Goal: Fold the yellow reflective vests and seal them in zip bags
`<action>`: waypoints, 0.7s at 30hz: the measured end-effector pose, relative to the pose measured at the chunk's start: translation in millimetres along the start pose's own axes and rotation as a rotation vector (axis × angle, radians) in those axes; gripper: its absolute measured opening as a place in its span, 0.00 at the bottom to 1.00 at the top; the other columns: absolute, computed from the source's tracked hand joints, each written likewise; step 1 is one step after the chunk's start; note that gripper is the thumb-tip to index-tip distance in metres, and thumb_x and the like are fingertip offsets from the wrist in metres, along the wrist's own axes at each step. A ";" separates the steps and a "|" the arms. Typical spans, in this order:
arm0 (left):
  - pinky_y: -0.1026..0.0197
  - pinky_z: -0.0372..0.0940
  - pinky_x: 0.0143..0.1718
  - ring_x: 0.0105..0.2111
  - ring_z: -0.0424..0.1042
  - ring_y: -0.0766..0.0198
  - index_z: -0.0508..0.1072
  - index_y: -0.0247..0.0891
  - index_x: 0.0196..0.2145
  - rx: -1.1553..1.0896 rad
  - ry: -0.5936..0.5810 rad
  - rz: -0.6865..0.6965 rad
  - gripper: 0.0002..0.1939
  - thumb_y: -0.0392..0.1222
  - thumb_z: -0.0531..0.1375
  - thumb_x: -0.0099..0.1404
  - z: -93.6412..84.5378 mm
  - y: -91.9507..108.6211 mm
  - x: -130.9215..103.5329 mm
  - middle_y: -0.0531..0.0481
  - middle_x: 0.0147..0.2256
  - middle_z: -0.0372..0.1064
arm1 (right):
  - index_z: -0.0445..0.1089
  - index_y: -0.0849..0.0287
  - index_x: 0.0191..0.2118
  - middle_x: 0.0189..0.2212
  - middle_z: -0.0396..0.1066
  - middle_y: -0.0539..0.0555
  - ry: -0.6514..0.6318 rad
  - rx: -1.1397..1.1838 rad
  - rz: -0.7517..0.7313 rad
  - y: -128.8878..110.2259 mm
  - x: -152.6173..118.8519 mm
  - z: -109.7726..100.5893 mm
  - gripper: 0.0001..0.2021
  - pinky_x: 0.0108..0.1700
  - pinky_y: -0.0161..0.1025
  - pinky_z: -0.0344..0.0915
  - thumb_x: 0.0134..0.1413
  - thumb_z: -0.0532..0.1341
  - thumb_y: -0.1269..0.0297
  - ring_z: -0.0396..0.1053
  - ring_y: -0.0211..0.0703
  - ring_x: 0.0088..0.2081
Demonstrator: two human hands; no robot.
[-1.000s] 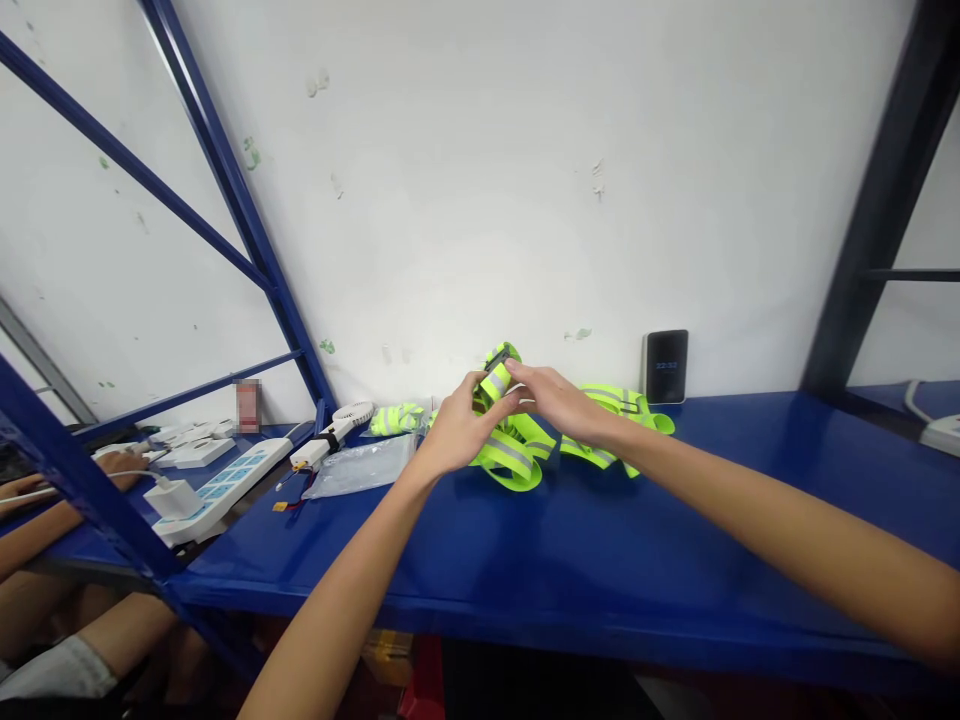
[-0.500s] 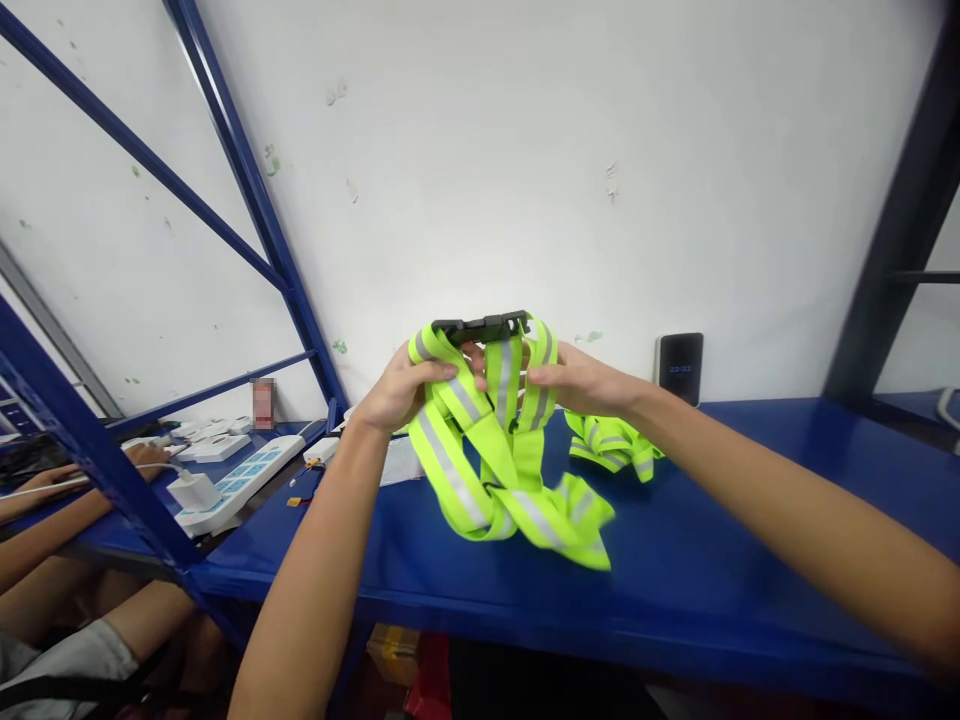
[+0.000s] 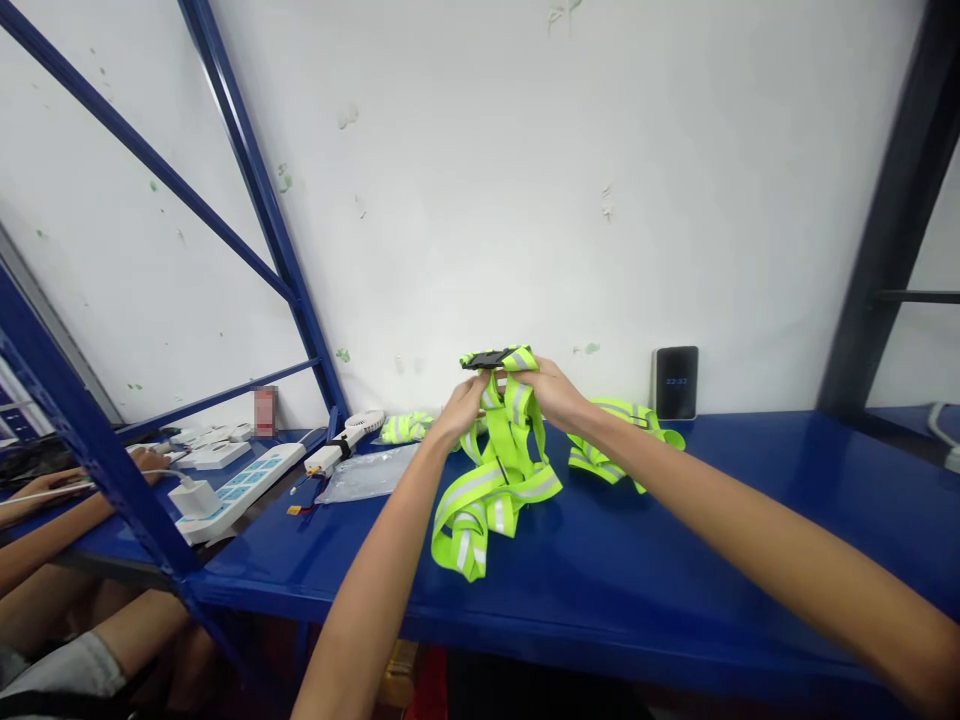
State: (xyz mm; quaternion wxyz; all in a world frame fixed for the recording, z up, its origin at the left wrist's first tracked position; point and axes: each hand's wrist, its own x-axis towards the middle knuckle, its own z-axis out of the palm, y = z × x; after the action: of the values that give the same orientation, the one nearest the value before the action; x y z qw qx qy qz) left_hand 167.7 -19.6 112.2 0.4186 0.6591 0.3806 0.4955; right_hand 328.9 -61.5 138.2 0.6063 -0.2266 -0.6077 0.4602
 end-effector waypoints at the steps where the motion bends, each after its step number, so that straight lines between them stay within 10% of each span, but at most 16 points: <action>1: 0.53 0.65 0.42 0.45 0.71 0.50 0.71 0.38 0.49 -0.061 -0.012 -0.022 0.30 0.65 0.53 0.62 6.6 -9.0 -2.1 0.39 0.45 0.73 | 0.71 0.60 0.36 0.29 0.74 0.53 0.018 0.124 0.076 6.4 -0.6 0.5 0.09 0.40 0.44 0.67 0.44 0.61 0.68 0.71 0.48 0.34; 10: 0.57 0.68 0.37 0.35 0.74 0.55 0.70 0.35 0.49 -0.607 -0.004 -0.089 0.39 0.73 0.47 0.59 25.4 -30.2 -22.6 0.44 0.33 0.75 | 0.64 0.58 0.32 0.20 0.67 0.53 0.050 0.535 0.442 19.1 12.7 -14.9 0.07 0.26 0.42 0.67 0.55 0.51 0.64 0.66 0.45 0.22; 21: 0.59 0.62 0.46 0.43 0.72 0.56 0.72 0.35 0.45 -0.318 0.009 0.104 0.23 0.50 0.66 0.55 13.8 -57.8 -17.9 0.45 0.41 0.75 | 0.53 0.55 0.24 0.13 0.50 0.45 -0.027 0.486 0.527 56.4 1.0 -17.7 0.11 0.16 0.31 0.52 0.55 0.55 0.63 0.50 0.34 0.15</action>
State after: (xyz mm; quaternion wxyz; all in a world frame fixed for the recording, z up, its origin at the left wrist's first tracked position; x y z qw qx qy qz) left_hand 172.1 -17.6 50.3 0.4899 0.6011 0.2647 0.5733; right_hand 329.5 -28.9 88.9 0.4950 -0.2185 -0.4091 0.7347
